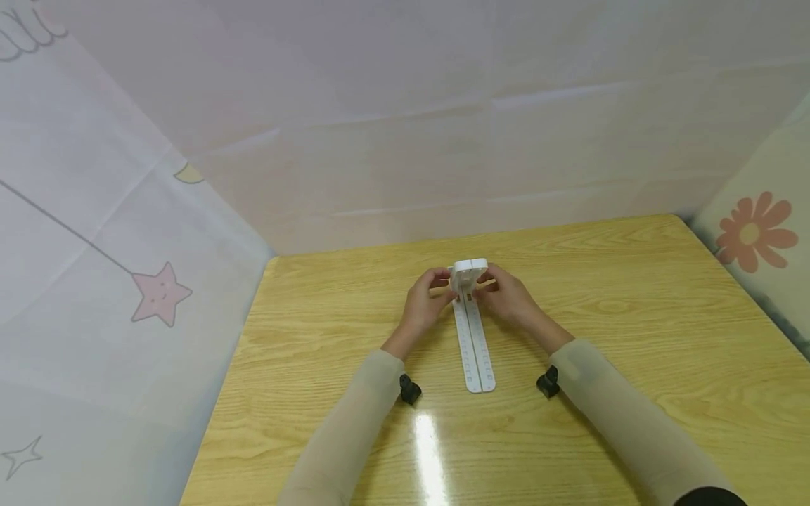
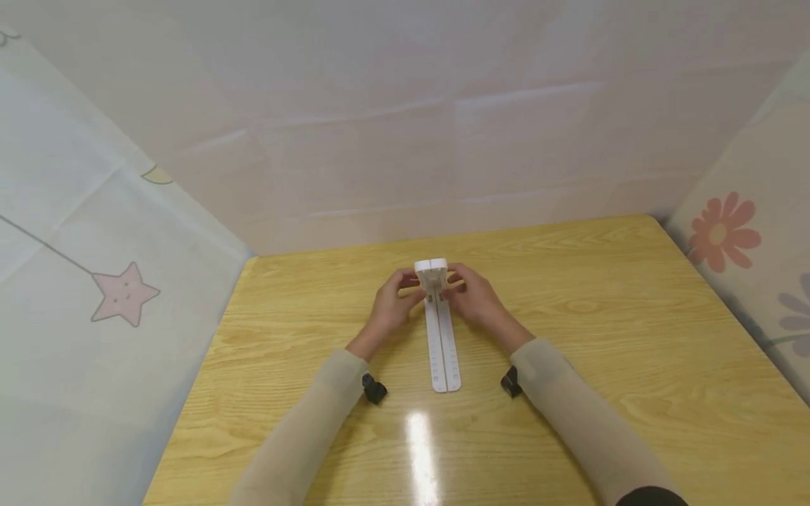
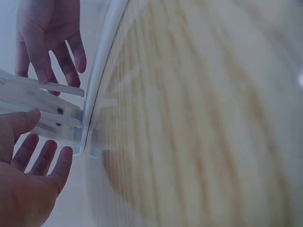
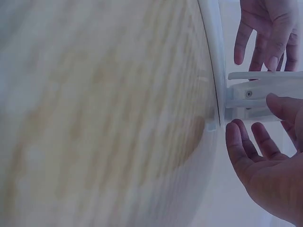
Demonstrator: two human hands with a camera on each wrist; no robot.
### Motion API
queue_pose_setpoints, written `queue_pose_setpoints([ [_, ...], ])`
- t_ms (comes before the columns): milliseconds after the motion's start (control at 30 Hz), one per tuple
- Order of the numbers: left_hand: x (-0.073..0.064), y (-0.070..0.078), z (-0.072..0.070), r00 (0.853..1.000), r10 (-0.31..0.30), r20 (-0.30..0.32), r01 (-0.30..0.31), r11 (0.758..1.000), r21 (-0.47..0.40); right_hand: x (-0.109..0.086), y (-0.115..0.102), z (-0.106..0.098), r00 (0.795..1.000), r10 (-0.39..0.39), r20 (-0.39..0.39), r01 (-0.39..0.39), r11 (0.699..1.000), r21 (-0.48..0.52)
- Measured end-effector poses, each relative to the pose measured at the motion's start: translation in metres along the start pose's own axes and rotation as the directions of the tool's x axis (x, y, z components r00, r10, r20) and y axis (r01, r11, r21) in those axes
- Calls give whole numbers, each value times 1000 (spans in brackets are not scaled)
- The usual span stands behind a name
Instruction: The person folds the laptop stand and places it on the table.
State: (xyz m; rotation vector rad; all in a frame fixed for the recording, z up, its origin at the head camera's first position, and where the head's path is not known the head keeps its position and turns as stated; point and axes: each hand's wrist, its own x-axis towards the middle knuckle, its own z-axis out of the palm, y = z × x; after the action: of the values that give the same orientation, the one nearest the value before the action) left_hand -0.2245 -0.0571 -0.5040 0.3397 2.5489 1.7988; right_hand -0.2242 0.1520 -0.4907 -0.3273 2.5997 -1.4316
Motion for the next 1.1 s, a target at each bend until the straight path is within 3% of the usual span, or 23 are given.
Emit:
queue_pose_setpoints([
  [233,2,-1,-2,999,42,25,-43,998,35,4,-1,-5,999,-52,-7,52,999,-14],
  [700,0,-1,-2,998,19,62,-25,994,105,5,2,-3,999,-35,-3,35,999,-5],
  [1100,-3,-1,-5,994,26,102,-42,987,156,3,2,-4,996,-89,31,90,995,-37],
])
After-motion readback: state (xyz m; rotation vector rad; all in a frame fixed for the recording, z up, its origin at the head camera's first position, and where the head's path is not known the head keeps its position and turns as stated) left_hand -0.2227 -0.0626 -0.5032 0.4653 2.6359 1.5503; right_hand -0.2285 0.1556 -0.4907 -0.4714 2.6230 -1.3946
